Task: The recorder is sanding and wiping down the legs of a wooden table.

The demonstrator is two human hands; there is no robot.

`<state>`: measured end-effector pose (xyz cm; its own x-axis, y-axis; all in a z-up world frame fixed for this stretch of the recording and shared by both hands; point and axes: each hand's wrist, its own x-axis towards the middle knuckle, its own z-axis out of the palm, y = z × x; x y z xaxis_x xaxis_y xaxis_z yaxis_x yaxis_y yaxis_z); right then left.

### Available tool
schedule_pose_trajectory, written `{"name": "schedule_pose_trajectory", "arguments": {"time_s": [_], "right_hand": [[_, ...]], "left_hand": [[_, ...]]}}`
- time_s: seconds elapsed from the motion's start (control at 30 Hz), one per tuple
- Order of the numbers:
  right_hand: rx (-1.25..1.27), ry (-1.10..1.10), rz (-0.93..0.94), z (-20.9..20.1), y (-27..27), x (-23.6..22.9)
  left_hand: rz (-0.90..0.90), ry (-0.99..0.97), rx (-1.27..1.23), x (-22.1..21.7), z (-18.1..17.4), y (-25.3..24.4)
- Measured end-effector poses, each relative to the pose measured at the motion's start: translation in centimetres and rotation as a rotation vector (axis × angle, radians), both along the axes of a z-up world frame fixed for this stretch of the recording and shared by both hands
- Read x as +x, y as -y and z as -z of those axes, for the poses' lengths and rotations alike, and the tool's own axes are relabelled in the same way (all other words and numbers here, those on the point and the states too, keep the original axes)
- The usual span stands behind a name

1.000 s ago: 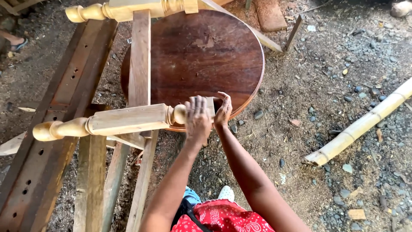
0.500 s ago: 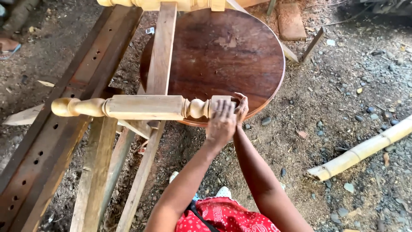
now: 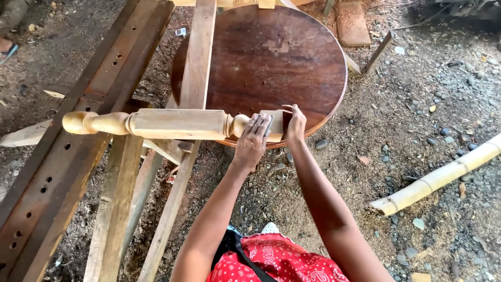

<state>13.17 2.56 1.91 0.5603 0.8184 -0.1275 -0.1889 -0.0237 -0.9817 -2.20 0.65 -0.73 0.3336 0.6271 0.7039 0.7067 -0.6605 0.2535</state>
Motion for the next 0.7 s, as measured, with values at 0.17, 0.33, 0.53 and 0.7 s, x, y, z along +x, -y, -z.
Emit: {"name": "schedule_pose_trajectory", "arguments": {"time_s": [0.17,0.33,0.53,0.7], "right_hand": [[-0.085,0.667,-0.105,-2.9,-0.7,-1.2],[-0.251,1.142,-0.299,-2.7,-3.0,-5.2],[-0.514,1.464,-0.388,-1.9,-3.8,-6.2],[-0.569,1.438,-0.351,-2.2,-3.5,-6.2]], "left_hand": [[-0.012,0.219,-0.139,-6.7,-3.6,0.5],[-0.387,-0.078,0.107,-15.3,-0.2,-1.9],[-0.269,-0.004,0.162,-16.7,0.5,-2.8],[-0.352,-0.122,0.01,-26.6,3.4,-6.9]]}}
